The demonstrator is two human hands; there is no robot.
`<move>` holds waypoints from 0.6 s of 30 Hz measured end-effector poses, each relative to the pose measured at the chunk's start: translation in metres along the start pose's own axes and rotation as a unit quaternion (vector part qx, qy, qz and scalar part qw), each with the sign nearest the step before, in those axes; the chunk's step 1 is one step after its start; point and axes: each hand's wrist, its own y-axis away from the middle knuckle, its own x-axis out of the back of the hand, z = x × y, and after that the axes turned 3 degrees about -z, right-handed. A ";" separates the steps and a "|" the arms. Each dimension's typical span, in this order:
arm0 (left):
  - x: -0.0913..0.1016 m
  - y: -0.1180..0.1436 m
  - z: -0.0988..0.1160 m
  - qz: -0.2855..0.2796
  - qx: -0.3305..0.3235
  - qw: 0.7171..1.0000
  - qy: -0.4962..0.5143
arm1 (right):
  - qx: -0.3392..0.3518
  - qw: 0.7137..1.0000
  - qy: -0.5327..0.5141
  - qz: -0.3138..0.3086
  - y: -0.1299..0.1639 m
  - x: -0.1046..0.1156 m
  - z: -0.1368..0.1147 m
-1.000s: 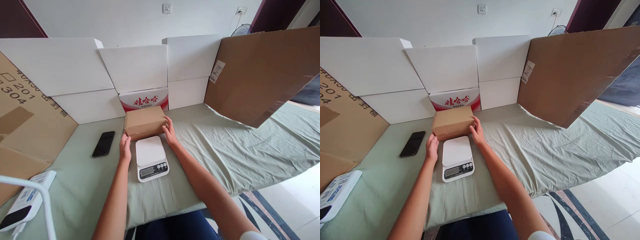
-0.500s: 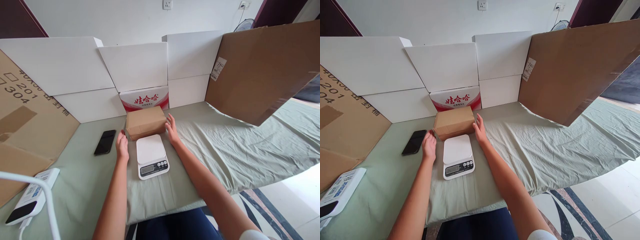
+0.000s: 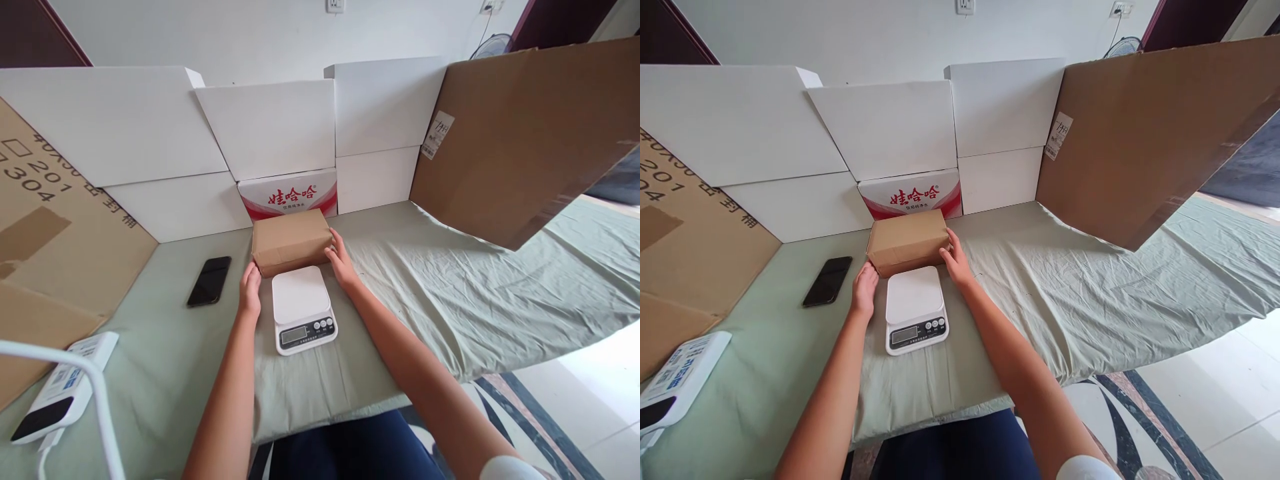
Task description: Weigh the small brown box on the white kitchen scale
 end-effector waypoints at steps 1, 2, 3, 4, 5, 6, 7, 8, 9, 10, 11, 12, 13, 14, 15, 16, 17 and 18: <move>-0.001 0.000 0.002 0.003 -0.002 1.000 0.002 | 0.004 1.000 -0.001 -0.005 0.000 0.000 0.000; -0.002 0.001 0.006 0.006 -0.006 1.000 0.002 | 0.011 1.000 -0.002 -0.011 0.000 -0.001 0.000; -0.003 0.002 0.010 0.006 -0.012 1.000 -0.001 | 0.021 1.000 -0.002 -0.013 0.001 -0.001 -0.001; -0.003 0.004 0.016 0.004 -0.023 1.000 -0.006 | 0.035 0.999 0.002 -0.013 0.002 -0.002 -0.003; -0.003 0.006 0.021 -0.001 -0.038 0.999 -0.012 | 0.052 0.999 0.009 -0.010 0.004 -0.002 -0.005; -0.003 0.009 0.028 -0.007 -0.055 0.998 -0.019 | 0.071 0.997 0.023 -0.006 0.006 -0.002 -0.009; -0.003 0.012 0.034 -0.012 -0.072 0.997 -0.025 | 0.088 0.995 0.041 -0.001 0.009 -0.001 -0.013; -0.003 0.017 0.040 -0.014 -0.089 0.996 -0.030 | 0.104 0.993 0.061 0.002 0.013 0.000 -0.018; -0.002 0.022 0.046 -0.012 -0.102 0.994 -0.032 | 0.117 0.990 0.079 0.003 0.017 0.001 -0.024; -0.001 0.029 0.050 -0.008 -0.114 0.993 -0.031 | 0.129 0.987 0.094 0.002 0.022 0.002 -0.030; 0.000 0.037 0.054 -0.002 -0.124 0.992 -0.029 | 0.139 0.985 0.103 0.001 0.028 0.004 -0.035; 0.001 0.045 0.056 0.004 -0.130 0.991 -0.026 | 0.149 0.983 0.110 0.000 0.035 0.006 -0.040; 0.002 0.055 0.057 0.008 -0.133 0.991 -0.024 | 0.158 0.981 0.116 -0.001 0.043 0.008 -0.044; 0.004 0.065 0.058 0.009 -0.134 0.991 -0.023 | 0.164 0.979 0.122 -0.003 0.051 0.011 -0.047; 0.006 0.076 0.057 0.009 -0.132 0.991 -0.025 | 0.165 0.978 0.129 -0.005 0.060 0.013 -0.049; 0.008 0.087 0.055 0.005 -0.127 0.991 -0.027 | 0.164 0.977 0.136 -0.007 0.069 0.016 -0.050; 0.011 0.098 0.053 -0.003 -0.121 0.992 -0.032 | 0.160 0.977 0.139 -0.007 0.077 0.019 -0.049; 0.014 0.108 0.051 -0.012 -0.114 0.993 -0.037 | 0.157 0.978 0.139 -0.005 0.085 0.022 -0.049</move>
